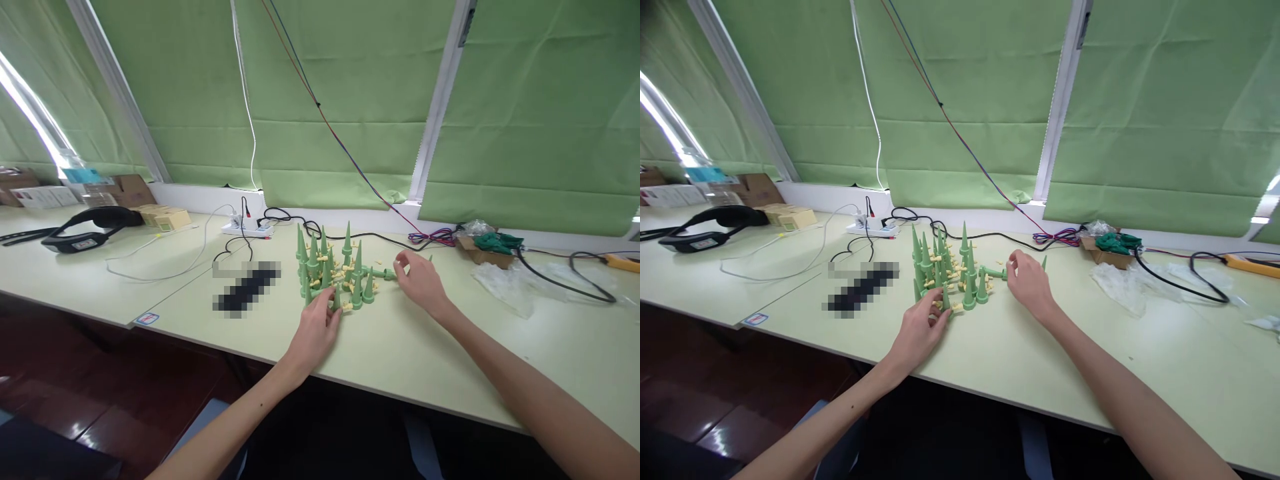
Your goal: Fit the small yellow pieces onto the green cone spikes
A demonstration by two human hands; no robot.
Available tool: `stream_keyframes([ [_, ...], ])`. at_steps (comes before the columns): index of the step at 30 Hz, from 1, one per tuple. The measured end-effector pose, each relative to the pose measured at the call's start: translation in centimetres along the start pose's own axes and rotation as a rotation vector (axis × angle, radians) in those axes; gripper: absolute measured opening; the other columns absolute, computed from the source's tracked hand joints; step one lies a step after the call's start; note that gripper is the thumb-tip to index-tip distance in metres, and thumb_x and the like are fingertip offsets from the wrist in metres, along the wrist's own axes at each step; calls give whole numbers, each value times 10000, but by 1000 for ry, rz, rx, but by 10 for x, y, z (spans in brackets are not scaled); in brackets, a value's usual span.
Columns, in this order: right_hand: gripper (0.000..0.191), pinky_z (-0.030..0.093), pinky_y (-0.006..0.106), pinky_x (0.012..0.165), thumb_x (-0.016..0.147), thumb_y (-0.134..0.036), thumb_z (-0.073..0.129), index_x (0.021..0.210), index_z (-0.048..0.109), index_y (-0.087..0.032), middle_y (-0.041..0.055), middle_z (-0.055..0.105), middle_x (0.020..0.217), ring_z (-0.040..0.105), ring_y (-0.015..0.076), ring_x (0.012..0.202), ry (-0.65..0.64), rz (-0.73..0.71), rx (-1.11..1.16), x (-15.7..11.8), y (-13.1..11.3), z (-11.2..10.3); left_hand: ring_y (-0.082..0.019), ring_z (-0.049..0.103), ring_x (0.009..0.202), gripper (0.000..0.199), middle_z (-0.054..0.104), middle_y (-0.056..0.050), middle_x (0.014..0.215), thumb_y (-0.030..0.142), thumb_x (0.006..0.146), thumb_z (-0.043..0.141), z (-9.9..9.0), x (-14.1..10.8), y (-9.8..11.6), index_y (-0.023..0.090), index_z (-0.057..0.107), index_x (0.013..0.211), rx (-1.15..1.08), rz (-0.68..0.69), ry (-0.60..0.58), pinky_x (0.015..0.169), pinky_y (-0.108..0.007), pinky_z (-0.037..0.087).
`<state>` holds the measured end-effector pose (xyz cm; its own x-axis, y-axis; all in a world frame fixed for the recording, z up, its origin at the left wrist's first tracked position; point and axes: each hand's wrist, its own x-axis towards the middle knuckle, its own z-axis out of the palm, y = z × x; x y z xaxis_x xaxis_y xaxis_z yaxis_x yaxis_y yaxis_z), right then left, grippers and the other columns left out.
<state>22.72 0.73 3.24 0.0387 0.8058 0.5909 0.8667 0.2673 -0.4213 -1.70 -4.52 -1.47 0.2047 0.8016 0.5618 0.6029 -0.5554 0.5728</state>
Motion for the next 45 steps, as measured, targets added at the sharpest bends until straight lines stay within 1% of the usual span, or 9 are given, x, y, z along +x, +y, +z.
stream_keyframes([
  [6,286,393,322,665,895,-336,461,1117,524,-167,139,589,1028,587,260,843,244,169,-198,23,21,-18,-139,626,666,193,623,-70,993,199,922,496,-2,1,1,210,500,1115,-2,-9,33,580,-281,552],
  [10,405,414,355,690,895,-383,499,1228,490,-153,181,563,1099,605,297,885,63,305,-338,30,34,-23,-146,644,696,166,611,-69,1012,190,916,500,-2,1,1,207,500,1080,-10,-22,50,598,-286,556],
  [14,339,427,361,734,904,-306,502,1208,532,-158,164,640,1014,605,311,978,-118,337,-373,31,51,-14,-156,658,734,158,589,-72,1044,184,906,510,-2,0,1,203,494,1062,-15,-31,58,602,-286,554],
  [18,239,421,341,739,909,-182,453,1083,611,-138,166,675,920,619,290,943,-168,281,-375,31,64,-5,-144,655,749,139,557,-64,1062,176,901,516,-2,0,3,203,488,1034,-25,-45,51,590,-263,546],
  [22,253,406,313,702,874,-76,429,1037,619,-112,146,668,804,635,254,805,-137,214,-412,31,65,-9,-117,626,699,79,540,-53,1022,185,907,515,-2,1,5,195,485,979,-38,-29,88,541,-227,514],
  [27,286,383,305,638,870,-77,422,1108,580,-87,138,659,758,622,247,697,-57,107,-437,29,34,-24,-99,564,655,7,546,-26,893,201,926,498,-2,-1,7,195,502,928,-53,62,156,499,-195,458],
  [32,251,413,277,642,937,-155,401,1128,562,-136,83,675,790,609,192,657,56,-299,-60,8,-23,-32,-99,548,660,48,559,-20,834,220,935,505,-3,-2,10,188,534,914,-86,146,127,497,-188,443],
  [37,211,410,220,574,981,-215,402,1116,563,-200,-10,645,690,539,110,514,-175,-439,335,-14,-68,-27,-102,552,676,101,598,-29,853,260,938,522,-8,0,13,181,584,934,-146,139,61,515,-189,451],
  [45,185,407,218,583,975,-195,416,1089,561,-213,-32,628,691,502,96,498,-301,-461,431,-20,-85,-11,-97,465,598,188,519,0,752,336,901,581,-11,2,14,178,628,993,-122,131,-42,528,-218,405],
])
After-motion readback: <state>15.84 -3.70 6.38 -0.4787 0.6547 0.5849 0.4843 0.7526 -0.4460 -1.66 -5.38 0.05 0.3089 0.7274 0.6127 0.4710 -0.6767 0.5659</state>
